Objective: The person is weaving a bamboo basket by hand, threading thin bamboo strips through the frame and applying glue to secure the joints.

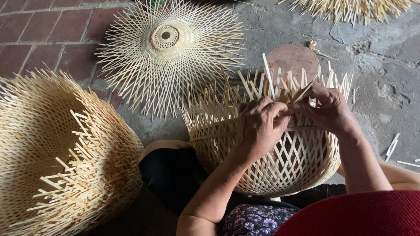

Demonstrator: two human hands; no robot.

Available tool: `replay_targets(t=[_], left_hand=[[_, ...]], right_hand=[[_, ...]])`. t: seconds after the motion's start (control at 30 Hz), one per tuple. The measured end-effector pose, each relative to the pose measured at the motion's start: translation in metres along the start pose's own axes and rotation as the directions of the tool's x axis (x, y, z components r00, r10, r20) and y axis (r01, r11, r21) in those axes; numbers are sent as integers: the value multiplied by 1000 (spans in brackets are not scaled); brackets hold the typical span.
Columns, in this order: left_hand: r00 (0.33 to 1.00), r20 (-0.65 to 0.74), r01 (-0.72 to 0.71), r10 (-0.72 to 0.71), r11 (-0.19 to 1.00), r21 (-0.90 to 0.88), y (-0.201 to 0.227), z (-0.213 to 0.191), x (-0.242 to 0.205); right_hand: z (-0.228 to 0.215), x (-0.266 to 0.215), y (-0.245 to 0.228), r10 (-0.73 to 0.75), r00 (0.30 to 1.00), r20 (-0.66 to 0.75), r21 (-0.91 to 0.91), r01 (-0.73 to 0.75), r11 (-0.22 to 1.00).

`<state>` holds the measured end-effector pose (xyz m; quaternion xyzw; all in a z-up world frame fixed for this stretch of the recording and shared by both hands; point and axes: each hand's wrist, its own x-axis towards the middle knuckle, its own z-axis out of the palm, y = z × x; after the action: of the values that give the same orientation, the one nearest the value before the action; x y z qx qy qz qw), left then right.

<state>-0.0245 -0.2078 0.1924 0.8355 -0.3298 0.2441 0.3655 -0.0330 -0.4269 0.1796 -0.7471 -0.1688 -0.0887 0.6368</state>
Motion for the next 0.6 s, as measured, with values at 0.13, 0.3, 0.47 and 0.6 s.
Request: replay_targets(t=[0.13, 0.3, 0.47, 0.6], left_hand=[[993, 98, 70, -67, 997, -28, 1, -5, 4], [1000, -11, 9, -9, 999, -39, 5, -7, 7], [997, -52, -56, 53, 998, -43, 6, -12, 3], [1000, -32, 0, -1, 999, -36, 1, -3, -1]], right_hand=[[3, -3, -7, 108, 994, -22, 126, -105, 986], [-3, -3, -4, 146, 989, -13, 126, -143, 982], [-5, 3, 2, -108, 992, 65, 297, 84, 951], [-2, -2, -3, -105, 992, 72, 135, 94, 986]])
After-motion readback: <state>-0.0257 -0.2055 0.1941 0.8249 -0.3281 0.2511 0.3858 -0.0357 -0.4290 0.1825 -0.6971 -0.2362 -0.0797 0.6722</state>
